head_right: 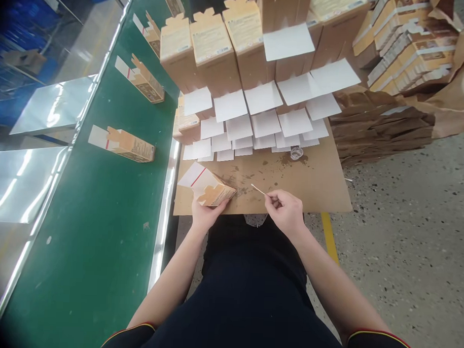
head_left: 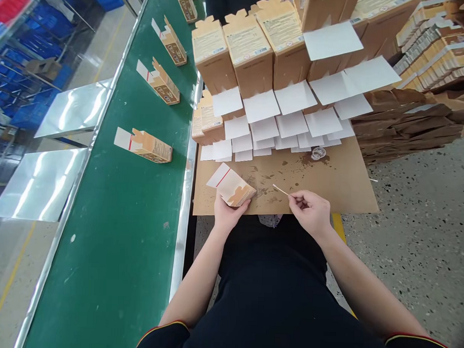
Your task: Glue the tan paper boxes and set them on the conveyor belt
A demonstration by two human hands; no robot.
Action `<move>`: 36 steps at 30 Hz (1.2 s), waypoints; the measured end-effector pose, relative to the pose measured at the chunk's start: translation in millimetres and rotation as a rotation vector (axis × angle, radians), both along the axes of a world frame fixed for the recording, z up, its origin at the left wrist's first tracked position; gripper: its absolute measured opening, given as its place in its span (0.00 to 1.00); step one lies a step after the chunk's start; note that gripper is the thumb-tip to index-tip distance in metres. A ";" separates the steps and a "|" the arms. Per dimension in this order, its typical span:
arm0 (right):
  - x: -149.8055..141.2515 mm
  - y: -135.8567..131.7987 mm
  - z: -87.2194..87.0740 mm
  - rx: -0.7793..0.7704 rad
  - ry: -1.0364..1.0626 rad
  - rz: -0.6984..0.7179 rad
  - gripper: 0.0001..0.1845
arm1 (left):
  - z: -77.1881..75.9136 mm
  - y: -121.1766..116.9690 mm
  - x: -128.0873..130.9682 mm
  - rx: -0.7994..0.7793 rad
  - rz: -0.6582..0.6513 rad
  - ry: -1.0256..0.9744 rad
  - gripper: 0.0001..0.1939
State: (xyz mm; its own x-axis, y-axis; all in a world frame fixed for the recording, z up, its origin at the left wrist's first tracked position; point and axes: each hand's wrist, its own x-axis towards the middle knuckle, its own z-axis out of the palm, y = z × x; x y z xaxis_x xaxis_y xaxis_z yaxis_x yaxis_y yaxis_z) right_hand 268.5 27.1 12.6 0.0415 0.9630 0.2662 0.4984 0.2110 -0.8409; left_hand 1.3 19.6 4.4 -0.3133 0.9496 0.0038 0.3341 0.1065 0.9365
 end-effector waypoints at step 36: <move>62.9 11.6 19.7 -0.047 0.108 -0.305 0.12 | 15.1 -23.8 -124.0 0.438 0.632 0.182 0.21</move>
